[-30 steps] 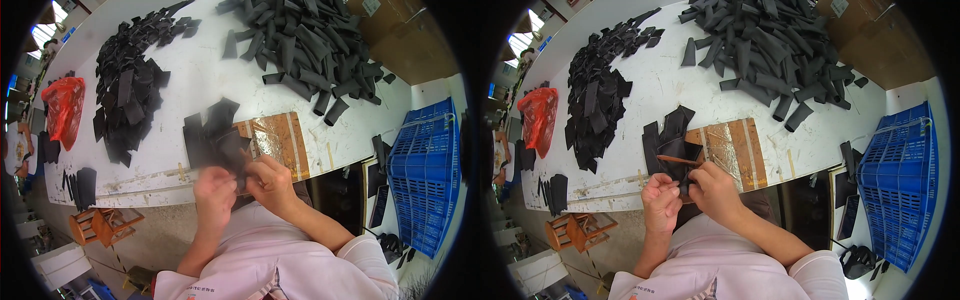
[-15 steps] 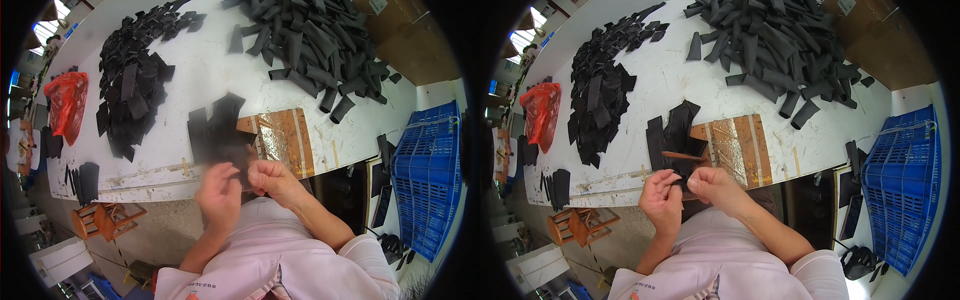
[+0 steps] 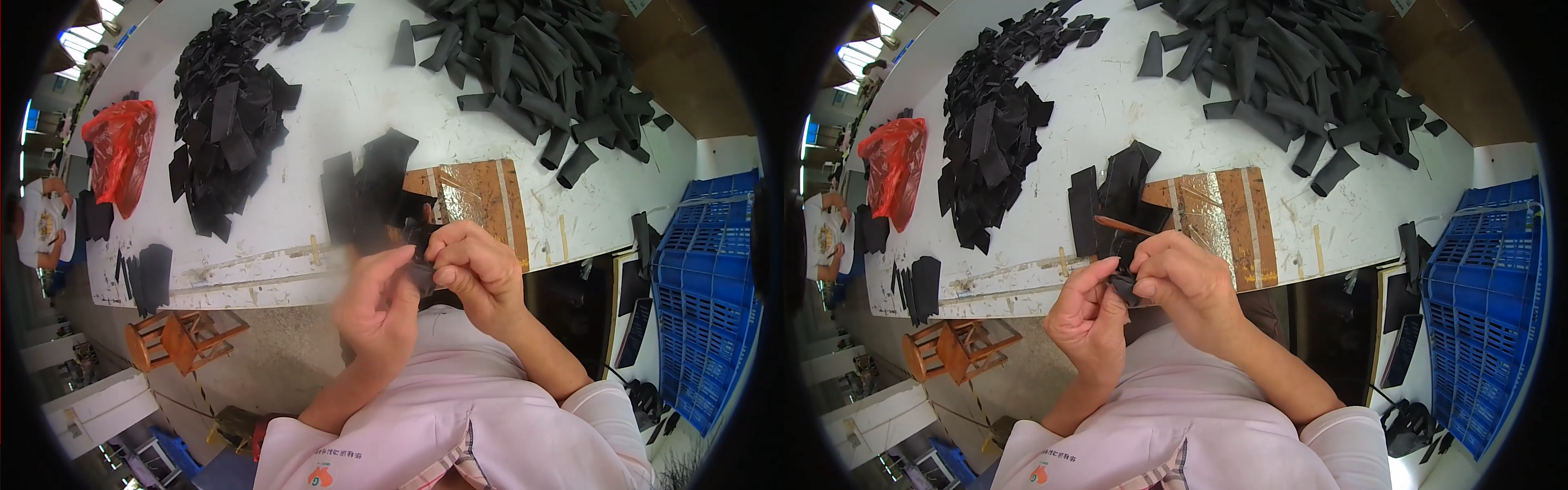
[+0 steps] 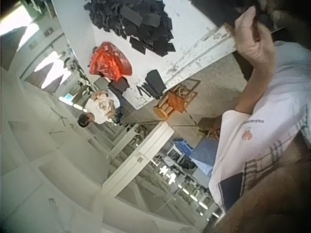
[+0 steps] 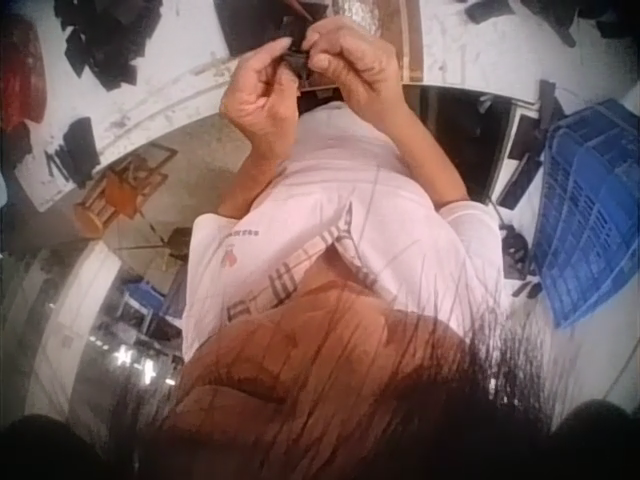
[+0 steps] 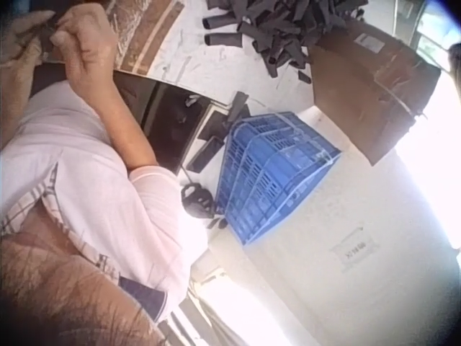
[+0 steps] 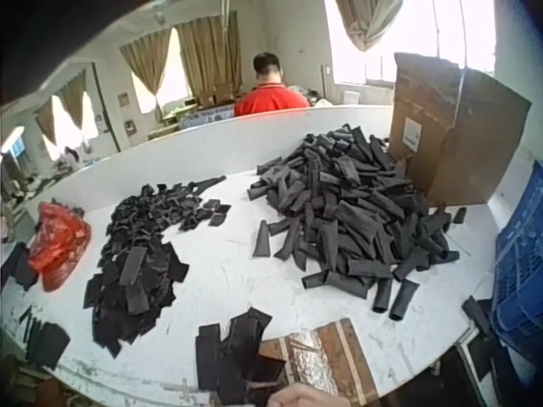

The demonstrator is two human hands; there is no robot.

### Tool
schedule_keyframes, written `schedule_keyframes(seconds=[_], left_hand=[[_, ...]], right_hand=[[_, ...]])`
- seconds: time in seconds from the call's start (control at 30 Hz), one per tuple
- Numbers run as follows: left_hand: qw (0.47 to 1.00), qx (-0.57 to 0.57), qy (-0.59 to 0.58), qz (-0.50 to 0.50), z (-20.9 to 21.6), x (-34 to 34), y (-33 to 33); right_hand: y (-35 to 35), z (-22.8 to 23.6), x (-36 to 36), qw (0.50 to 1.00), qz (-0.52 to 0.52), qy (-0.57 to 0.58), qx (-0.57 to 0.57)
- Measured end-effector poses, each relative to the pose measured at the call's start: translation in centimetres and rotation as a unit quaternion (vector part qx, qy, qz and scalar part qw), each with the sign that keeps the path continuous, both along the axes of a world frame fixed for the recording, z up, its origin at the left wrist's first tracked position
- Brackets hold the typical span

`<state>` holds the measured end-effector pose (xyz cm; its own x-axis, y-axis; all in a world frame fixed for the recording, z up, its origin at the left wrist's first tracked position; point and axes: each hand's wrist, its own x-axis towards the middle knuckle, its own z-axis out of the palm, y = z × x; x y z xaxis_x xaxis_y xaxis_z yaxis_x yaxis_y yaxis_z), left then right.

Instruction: Manually preparing and assembling small black rubber components at a workbench.

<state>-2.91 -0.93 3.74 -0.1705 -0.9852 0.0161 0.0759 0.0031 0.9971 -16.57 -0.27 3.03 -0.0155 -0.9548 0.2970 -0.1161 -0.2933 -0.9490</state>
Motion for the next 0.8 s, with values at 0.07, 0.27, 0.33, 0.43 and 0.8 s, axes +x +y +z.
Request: schedule_keyframes(seconds=[0.07, 0.27, 0.33, 0.43, 0.8], left_hand=[[0.987, -0.131, -0.063, 0.074, -1.0, -0.5, -0.2], [0.987, 0.081, 0.127, 0.048, 1.3, -0.5, -0.6], [0.963, 0.154, 0.222, -0.011, 1.5, 0.6, -1.4], [0.865, 0.273, 0.395, -0.144, 2.7, 1.2, -2.1], [0.686, 0.437, 0.558, -0.164, 0.4, -0.3, -7.2]], right_hand=[[0.0, 0.5, 0.4, 0.997, -0.017, 0.051, -0.056], [0.0, 1.1, 0.6, 0.994, -0.067, 0.081, -0.041], [-0.1, 1.3, 0.2, 0.993, -0.084, 0.078, -0.019], [-0.3, 2.7, -0.4, 0.960, 0.047, -0.220, 0.167], [-5.1, 1.2, -2.8, 0.913, 0.137, -0.256, 0.286]])
